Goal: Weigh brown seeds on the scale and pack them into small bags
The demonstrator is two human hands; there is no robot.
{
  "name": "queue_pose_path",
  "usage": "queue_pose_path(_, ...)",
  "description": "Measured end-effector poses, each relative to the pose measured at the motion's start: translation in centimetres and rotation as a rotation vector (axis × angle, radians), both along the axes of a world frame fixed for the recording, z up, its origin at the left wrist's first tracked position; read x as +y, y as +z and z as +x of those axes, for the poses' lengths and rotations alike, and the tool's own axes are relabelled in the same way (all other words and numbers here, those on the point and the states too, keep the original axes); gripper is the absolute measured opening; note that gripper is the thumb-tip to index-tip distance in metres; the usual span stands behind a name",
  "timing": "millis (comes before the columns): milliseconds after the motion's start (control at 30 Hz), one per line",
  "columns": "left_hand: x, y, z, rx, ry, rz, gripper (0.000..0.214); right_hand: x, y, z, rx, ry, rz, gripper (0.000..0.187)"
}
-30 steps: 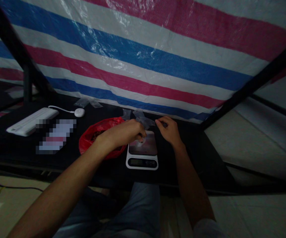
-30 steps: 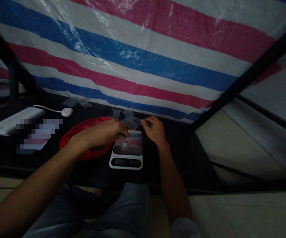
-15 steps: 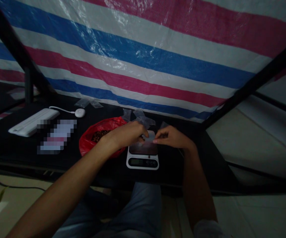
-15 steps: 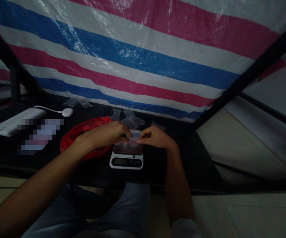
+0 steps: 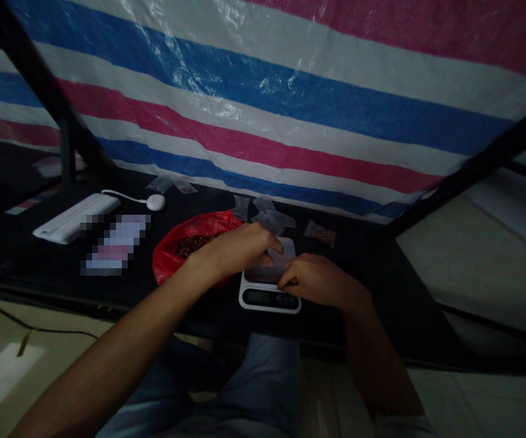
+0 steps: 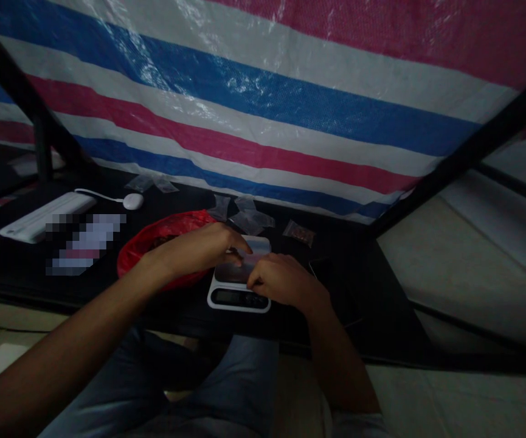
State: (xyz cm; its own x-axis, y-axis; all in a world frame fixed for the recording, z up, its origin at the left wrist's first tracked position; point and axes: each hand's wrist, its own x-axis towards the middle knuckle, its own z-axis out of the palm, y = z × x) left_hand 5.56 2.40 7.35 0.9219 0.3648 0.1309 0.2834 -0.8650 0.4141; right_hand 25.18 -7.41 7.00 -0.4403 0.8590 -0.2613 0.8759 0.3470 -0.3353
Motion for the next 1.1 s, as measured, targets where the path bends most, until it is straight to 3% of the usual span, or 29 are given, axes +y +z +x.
queue_pose_path(433,-0.6,0.9,-0.5,-0.013,-0.006,-0.024,0.031,-1.6,0.9,-1.5,-0.268,0.025,0.130,0.021)
queue_pose_path(700,-0.7,1.2,-0.6,-0.041,0.016,0.000,0.026,-1.5,0.6,-1.4,-0.388,0.226,0.233,0.022)
queue_pose_path(800,-0.6,1.2,-1.6,-0.068,0.045,-0.004,0.025,-1.9,0.4,-0.6,-0.382,0.260,0.224,0.021)
queue_pose_path(900,-1.0,0.8,-3.4,-0.068,0.110,-0.012,0.028,-3.6,0.0,0.1,-0.355,0.174,0.206,0.020)
queue_pose_path(1100,-5.2,-2.2,-6.5,-0.022,0.217,0.034,0.031,-7.6,-1.9,-0.9,-0.340,0.031,0.094,0.065)
